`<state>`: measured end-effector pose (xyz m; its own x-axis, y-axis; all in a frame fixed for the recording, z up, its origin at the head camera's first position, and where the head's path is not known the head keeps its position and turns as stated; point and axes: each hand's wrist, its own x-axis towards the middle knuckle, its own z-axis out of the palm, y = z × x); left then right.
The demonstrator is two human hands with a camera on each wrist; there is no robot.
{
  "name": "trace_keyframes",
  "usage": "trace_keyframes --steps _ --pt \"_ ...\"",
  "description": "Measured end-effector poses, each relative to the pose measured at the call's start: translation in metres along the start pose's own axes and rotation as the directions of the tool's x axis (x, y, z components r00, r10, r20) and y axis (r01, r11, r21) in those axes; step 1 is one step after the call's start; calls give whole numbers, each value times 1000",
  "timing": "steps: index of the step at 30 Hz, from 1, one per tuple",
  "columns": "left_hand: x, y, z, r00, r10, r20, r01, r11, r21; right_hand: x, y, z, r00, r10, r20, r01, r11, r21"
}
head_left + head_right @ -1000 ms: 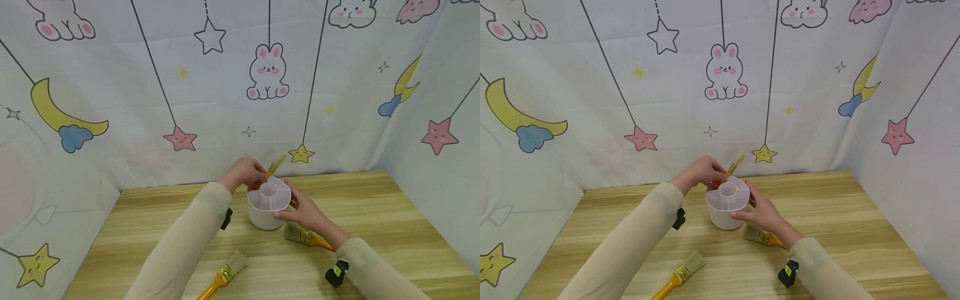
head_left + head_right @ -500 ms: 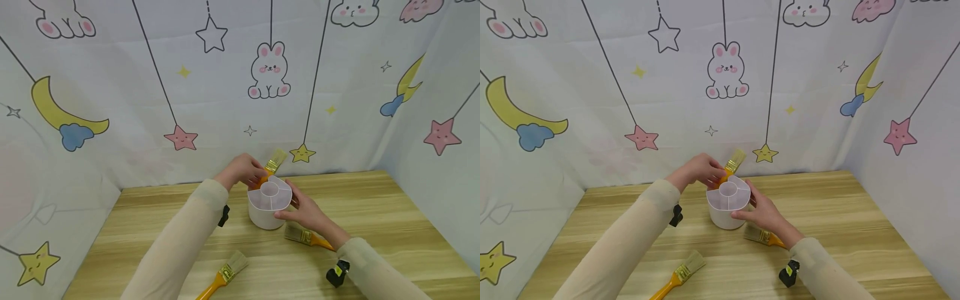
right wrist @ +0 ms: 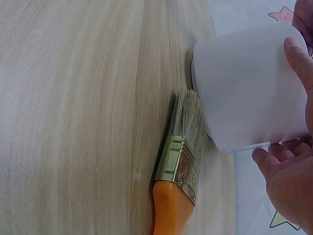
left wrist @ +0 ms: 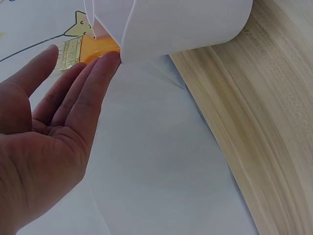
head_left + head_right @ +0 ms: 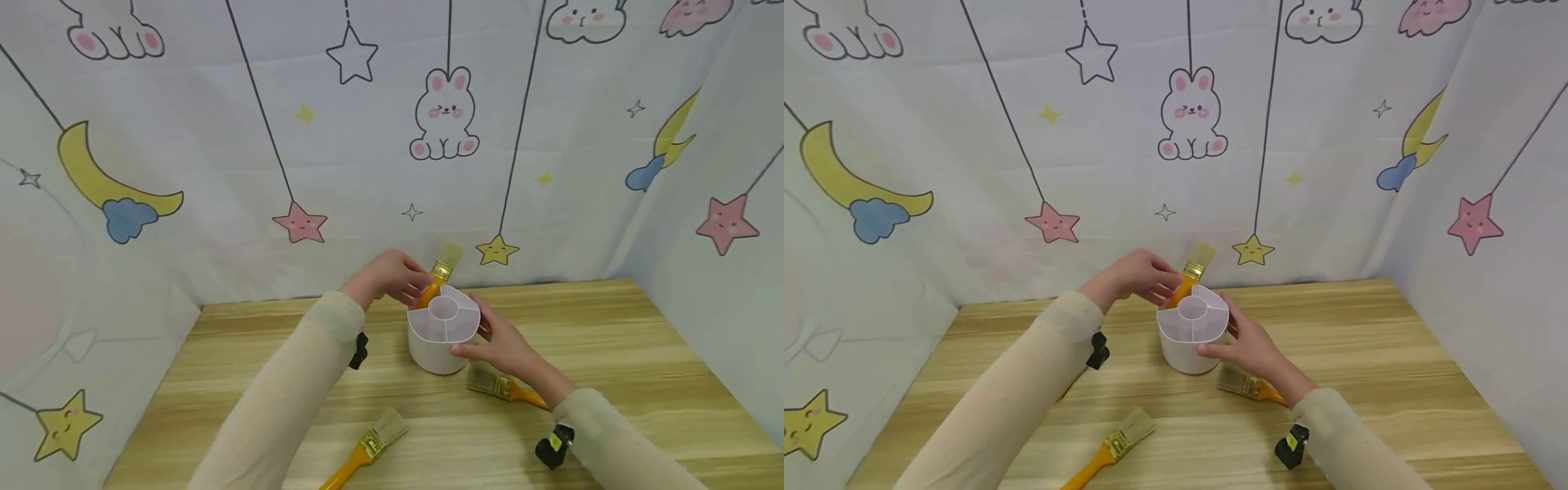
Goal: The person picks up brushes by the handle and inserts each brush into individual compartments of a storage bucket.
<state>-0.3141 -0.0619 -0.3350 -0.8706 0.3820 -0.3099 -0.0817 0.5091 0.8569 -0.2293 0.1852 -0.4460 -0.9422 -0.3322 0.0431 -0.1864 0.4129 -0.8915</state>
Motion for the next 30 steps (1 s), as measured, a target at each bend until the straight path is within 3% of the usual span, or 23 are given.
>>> trace_keyframes --steps 18,30 --pt "-19 3 -9 999 -1 53 2 1000 -13 -1 1 1 1000 -8 -5 8 1000 14" --pt "-38 -2 -23 999 -2 38 1 1000 31 -2 0 0 1000 -2 -1 2 1000 4"
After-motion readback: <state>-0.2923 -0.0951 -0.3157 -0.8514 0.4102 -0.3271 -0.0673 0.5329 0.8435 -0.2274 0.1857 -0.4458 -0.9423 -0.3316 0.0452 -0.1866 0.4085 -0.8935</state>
